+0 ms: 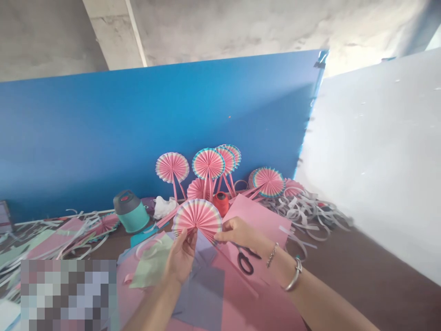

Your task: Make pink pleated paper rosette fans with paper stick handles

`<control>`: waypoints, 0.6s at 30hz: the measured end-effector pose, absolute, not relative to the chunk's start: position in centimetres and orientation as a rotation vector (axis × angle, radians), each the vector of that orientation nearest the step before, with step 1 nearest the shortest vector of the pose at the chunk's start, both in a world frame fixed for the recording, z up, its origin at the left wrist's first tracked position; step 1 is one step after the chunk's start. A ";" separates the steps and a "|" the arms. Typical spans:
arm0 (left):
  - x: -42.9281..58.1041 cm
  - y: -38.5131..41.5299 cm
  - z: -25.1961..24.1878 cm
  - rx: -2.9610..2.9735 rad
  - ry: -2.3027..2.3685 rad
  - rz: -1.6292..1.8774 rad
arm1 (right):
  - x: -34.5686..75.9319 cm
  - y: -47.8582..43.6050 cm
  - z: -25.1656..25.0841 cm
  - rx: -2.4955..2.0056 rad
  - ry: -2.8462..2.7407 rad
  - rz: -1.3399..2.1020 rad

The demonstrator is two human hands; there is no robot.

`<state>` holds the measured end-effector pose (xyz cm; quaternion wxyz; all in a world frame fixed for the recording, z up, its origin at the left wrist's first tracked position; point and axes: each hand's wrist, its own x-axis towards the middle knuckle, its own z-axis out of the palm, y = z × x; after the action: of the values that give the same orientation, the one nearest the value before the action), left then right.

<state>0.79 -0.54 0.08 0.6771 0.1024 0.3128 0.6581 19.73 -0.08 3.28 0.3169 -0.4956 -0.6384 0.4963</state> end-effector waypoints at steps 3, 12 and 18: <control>0.6 -0.4 -0.1 0.253 0.688 1.479 | 19.5 -0.2 3.3 -1.238 -1.669 1.403; 0.9 -0.7 -0.8 0.532 0.716 1.403 | 20.1 -0.2 4.7 -1.094 -1.605 1.292; 0.5 -1.1 -0.7 0.683 0.681 1.351 | 20.0 -0.9 6.0 -1.309 -1.542 1.107</control>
<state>0.48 -1.12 -0.72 0.6748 0.3038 0.3026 0.6006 20.01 -0.86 6.02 0.4056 -0.5189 -0.6113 0.4387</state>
